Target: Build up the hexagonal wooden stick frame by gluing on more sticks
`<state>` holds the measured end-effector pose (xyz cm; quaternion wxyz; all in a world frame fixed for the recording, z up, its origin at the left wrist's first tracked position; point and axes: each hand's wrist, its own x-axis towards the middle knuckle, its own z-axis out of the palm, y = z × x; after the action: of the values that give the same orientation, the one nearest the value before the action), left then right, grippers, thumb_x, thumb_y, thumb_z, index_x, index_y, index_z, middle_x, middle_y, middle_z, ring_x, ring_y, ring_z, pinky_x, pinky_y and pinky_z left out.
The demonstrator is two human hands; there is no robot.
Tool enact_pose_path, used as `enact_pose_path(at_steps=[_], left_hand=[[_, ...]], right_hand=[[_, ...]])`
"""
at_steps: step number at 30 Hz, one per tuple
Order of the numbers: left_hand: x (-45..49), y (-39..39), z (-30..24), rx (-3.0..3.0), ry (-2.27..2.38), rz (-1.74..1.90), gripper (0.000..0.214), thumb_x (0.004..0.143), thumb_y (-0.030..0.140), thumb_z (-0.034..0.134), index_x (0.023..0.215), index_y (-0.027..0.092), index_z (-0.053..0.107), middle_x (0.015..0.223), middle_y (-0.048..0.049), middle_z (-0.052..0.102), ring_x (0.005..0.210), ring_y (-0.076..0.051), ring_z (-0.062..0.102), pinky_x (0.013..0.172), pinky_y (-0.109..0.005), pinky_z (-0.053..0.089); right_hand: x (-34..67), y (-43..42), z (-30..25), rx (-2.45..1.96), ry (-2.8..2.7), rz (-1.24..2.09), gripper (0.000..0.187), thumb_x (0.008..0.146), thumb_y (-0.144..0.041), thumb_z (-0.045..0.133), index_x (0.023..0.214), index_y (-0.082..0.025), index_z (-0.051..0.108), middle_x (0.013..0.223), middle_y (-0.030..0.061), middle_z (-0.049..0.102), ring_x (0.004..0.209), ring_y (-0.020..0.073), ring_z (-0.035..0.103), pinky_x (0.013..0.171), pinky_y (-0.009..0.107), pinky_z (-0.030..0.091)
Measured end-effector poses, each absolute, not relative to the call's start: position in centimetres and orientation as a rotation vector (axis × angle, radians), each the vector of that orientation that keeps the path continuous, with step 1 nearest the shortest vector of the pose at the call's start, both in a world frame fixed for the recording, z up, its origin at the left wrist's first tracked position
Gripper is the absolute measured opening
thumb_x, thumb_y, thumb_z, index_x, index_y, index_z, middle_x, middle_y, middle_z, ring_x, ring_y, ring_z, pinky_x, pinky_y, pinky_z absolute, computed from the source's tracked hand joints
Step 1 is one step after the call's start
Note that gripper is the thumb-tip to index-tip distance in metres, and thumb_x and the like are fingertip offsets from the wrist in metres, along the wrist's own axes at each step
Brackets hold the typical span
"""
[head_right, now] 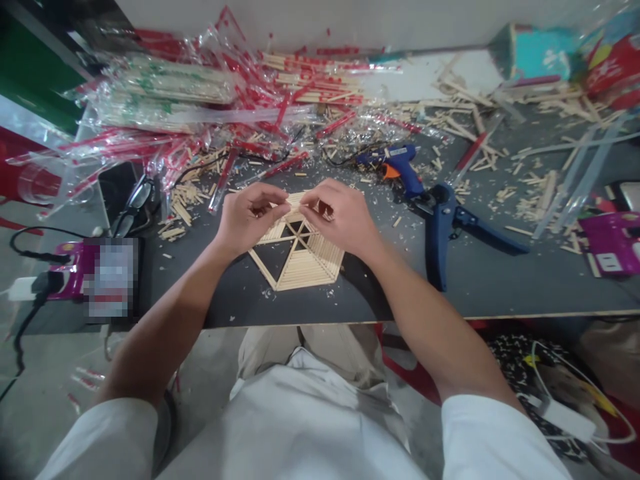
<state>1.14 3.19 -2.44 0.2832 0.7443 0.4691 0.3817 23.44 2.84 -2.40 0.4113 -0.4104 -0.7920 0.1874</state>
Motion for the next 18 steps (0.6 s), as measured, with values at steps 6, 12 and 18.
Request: enact_pose_path(at_steps=[6,12,18], left_hand=[[1.3,2.9,-2.0,2.073,1.256,1.029,0.008,0.092,0.026,0.073,0.098,0.022,0.075,0.089,-0.0027,0.079,0.069,-0.012,0.07,0.066,-0.025,0.056],[1.5,2.6,-2.1,2.081,1.225,1.009,0.007,0.091,0.027,0.073,0.094,0.021,0.074,0.085,-0.0021,0.078,0.064,-0.011,0.066,0.063,-0.024,0.053],[0.9,4.0,-3.6,1.93,1.323,1.048,0.038,0.093,0.029,0.07,0.13,0.025,0.062,0.092,-0.0005,0.076,0.047,-0.005,0.049,0.049,-0.023,0.04]], right_hand=[[23.5,2.8,-2.3,-0.96,-2.029,0.496,0.017,0.098,-0.041,0.064,0.093,-0.027,0.072,0.087,0.0026,0.073,0.064,0.0147,0.06,0.064,0.033,0.05],[23.4,2.8,-2.5,-1.005,-2.051,0.494,0.012,0.096,-0.034,0.066,0.088,-0.026,0.069,0.087,0.0021,0.07,0.062,0.0142,0.058,0.062,0.033,0.049],[23.6,3.0,-3.1,-1.025,-2.14,0.481,0.005,0.089,-0.025,0.068,0.086,-0.024,0.071,0.083,0.0016,0.067,0.057,0.0129,0.052,0.06,0.033,0.045]])
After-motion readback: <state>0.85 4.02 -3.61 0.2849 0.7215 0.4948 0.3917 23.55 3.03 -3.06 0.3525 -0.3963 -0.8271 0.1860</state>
